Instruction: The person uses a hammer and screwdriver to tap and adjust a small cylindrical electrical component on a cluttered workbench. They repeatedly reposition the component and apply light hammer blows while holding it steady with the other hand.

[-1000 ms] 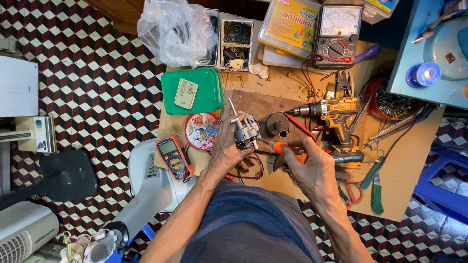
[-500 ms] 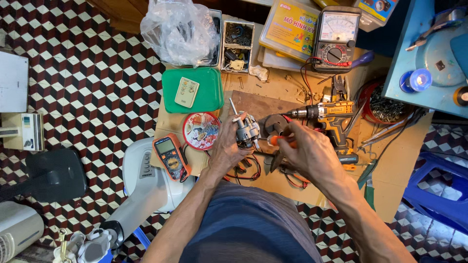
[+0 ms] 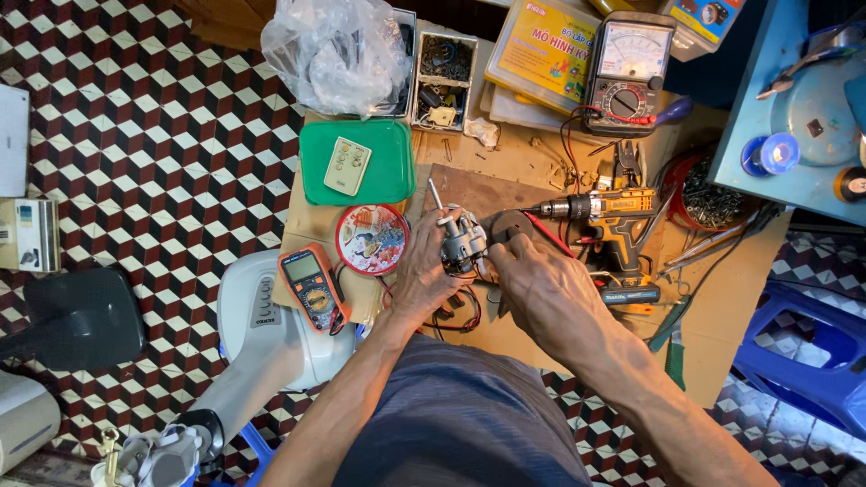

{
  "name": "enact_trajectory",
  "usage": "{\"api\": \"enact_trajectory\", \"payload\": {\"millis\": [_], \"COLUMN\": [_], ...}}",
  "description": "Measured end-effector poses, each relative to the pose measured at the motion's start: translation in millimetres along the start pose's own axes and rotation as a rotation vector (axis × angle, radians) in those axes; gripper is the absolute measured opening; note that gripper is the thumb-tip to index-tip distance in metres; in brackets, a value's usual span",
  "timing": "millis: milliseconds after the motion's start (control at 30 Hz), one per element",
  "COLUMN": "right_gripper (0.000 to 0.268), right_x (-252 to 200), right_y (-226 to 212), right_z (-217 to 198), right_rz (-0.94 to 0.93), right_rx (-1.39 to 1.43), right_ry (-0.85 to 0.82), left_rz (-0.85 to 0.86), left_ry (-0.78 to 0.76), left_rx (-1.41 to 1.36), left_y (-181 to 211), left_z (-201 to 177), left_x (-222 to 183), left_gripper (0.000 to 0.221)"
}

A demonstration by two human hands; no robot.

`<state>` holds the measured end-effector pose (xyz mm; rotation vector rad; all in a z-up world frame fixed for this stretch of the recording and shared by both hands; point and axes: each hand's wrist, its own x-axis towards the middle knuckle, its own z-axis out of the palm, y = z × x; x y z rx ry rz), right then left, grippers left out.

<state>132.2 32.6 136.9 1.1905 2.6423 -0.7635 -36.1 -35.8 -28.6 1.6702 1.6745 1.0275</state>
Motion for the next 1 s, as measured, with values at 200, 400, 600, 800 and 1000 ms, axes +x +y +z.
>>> {"api": "enact_trajectory", "payload": {"millis": [200,400,600,800,1000], "right_gripper": [0.021,0.034,0.046,0.034,0.026], "right_x": [6.4,9.1,0.0,-9.5,-8.8], "right_y": [-2.2,-4.1,-5.4,-17.9,-29.7], "right_z": [12.8,-1.3,-2.6,31.2,44.9], "right_rz": [0.139,0.310,0.830,0.801,0.700], "right_rx": [0.132,0.257,0.629,0.618,0.408], "right_ry": [0.118,-0.003,-0.252,0.003,0.048], "left_rz": [0.020,-0.015,0.027,-0.049,-0.112], "left_ry": [0.019,0.003,-0.014,-0.033,-0.168], "left_rx": [0.002,0.041,0.005,-0.019,-0.131], "left_y": [-3.5,-5.7,-5.8,4.5,14.3], "left_z": [2.7,9.2,4.5,4.2,-21.9], "left_x": [-4.9,-5.8,-6.3,-12.1,-10.7], "left_gripper": [0.088,0.088,0.088,0.099,0.098]}}
